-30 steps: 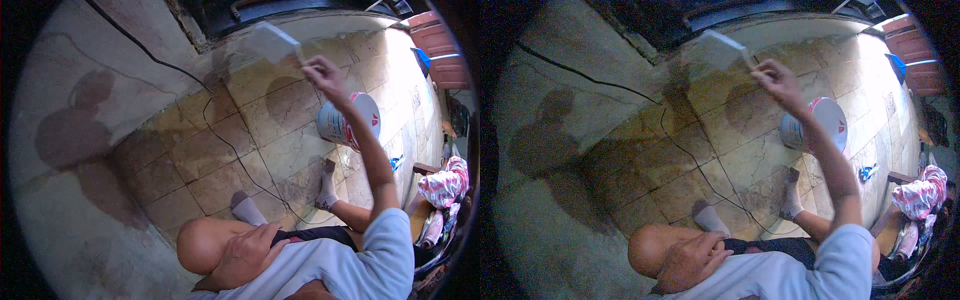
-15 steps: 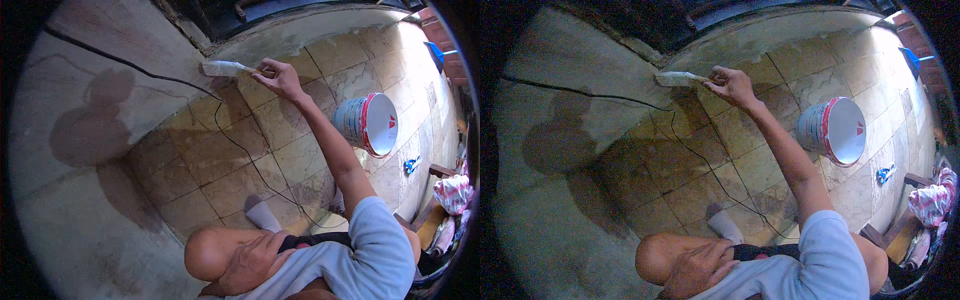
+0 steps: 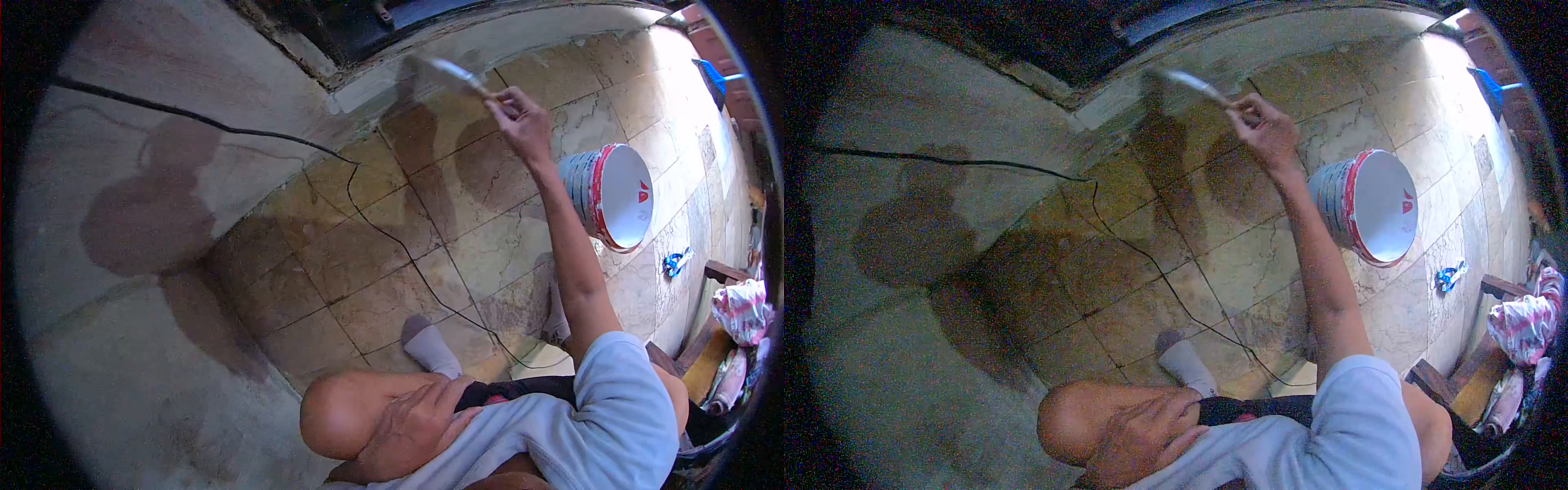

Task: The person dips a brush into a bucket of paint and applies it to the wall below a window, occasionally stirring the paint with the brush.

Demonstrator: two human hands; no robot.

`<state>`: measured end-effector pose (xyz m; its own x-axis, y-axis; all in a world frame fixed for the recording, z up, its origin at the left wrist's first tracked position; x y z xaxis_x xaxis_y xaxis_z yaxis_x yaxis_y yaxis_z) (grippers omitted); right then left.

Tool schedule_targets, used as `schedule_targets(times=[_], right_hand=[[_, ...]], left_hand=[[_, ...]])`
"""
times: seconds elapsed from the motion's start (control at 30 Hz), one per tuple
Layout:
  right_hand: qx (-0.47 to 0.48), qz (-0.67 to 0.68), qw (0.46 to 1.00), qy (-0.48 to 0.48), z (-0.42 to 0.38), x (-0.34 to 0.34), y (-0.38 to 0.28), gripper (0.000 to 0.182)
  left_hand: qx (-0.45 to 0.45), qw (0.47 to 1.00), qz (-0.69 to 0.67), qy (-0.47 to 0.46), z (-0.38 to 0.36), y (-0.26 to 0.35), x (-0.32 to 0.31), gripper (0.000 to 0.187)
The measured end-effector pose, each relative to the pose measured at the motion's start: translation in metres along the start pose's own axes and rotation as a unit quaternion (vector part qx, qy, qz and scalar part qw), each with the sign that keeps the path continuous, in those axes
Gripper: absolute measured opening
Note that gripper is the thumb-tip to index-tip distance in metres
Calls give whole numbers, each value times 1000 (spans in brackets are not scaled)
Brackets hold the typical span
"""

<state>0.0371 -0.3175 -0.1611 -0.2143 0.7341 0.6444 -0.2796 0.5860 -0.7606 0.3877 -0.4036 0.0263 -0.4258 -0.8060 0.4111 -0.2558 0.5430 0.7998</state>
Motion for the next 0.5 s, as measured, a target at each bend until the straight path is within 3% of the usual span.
schedule_targets(times=[0.03,0.1,0.17,0.27,0.4,0.5], right_hand=[[-7,26,999,-23,-7,-4,-3,24],[110,-12,993,-34,-18,-27,-42,22],[121,-92,983,-99,-20,-56,-72,24],[173,-69,981,-57,-9,-84,-82,26],[105,-27,992,-67,15,-61,-55,27],[37,-90,995,10,21,-7,-3,26]], left_hand=[[-1,1000,1,-4,1,0,-1,37],[1,1000,2,-21,4,3,-1,37],[10,999,-2,-43,9,7,3,38],[16,1000,5,-3,6,3,0,39],[0,1000,6,24,1,-2,-3,40],[1,1000,8,19,-1,-2,-3,40]])
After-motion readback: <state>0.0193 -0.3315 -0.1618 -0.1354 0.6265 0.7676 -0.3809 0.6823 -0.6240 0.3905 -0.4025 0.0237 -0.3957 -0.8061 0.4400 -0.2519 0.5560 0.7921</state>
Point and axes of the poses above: each hand's wrist, its own z-axis towards the middle knuckle, its own x-axis out of the back of the hand, y = z × x, the point moved 6 cm from there along z, towards the middle knuckle, and after that the axes turned 5 degrees about -y, right-handed, at the moved point
